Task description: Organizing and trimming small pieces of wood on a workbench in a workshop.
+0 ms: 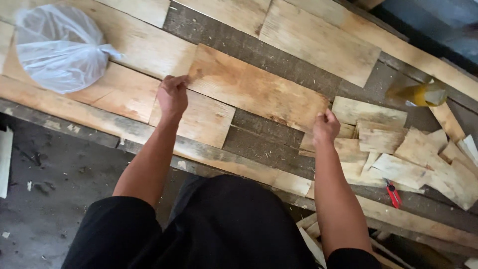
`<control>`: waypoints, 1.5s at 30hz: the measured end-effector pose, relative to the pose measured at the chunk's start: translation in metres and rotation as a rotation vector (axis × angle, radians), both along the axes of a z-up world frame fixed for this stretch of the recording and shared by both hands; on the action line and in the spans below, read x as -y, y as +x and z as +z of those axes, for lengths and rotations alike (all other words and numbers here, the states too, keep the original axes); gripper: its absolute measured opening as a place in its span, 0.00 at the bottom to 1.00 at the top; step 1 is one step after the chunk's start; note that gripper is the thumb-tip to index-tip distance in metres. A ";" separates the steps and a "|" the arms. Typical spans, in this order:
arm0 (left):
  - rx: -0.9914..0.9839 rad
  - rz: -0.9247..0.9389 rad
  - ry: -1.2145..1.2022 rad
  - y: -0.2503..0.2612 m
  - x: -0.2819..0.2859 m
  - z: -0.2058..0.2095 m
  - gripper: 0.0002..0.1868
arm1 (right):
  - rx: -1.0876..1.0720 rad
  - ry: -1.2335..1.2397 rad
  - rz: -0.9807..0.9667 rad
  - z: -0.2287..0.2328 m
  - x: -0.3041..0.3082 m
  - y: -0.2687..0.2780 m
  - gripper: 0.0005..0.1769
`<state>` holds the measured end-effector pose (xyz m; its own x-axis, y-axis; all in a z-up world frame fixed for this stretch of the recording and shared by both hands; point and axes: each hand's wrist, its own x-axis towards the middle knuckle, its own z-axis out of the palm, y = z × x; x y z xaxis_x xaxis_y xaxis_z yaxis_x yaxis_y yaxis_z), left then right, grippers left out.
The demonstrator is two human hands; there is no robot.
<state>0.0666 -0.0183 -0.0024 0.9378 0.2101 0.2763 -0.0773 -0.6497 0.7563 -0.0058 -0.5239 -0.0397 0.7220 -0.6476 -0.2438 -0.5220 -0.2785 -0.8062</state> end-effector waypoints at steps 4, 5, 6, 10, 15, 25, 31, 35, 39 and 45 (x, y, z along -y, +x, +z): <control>-0.017 -0.010 -0.002 0.002 0.005 0.012 0.07 | 0.092 -0.031 -0.015 -0.034 0.015 0.000 0.18; -0.036 -0.003 0.008 0.002 0.006 0.014 0.07 | 0.103 -0.024 -0.027 -0.027 0.009 0.000 0.17; -0.052 0.007 0.017 0.004 0.007 0.017 0.06 | 0.117 -0.018 -0.037 -0.019 0.004 0.002 0.16; -0.060 -0.006 0.019 0.003 0.008 0.016 0.10 | 0.078 0.008 -0.142 -0.040 0.017 0.004 0.16; 0.008 0.019 0.043 0.007 0.008 0.022 0.04 | 0.152 -0.017 -0.137 -0.078 0.038 0.002 0.20; -0.037 -0.088 0.059 0.031 -0.010 0.016 0.03 | 0.078 -0.041 -0.167 -0.026 0.000 0.005 0.12; -0.192 -0.183 0.028 0.038 -0.019 0.019 0.06 | 0.057 -0.030 -0.171 -0.023 -0.004 0.006 0.12; -0.147 -0.144 0.003 0.036 -0.018 0.013 0.07 | 0.141 -0.019 -0.120 -0.038 0.006 0.003 0.12; -0.149 -0.130 -0.028 0.034 -0.016 0.014 0.07 | 0.113 -0.113 -0.105 -0.034 0.004 0.002 0.14; -0.108 -0.150 -0.022 0.035 -0.017 0.012 0.06 | -0.005 -0.438 0.021 -0.057 0.026 -0.002 0.12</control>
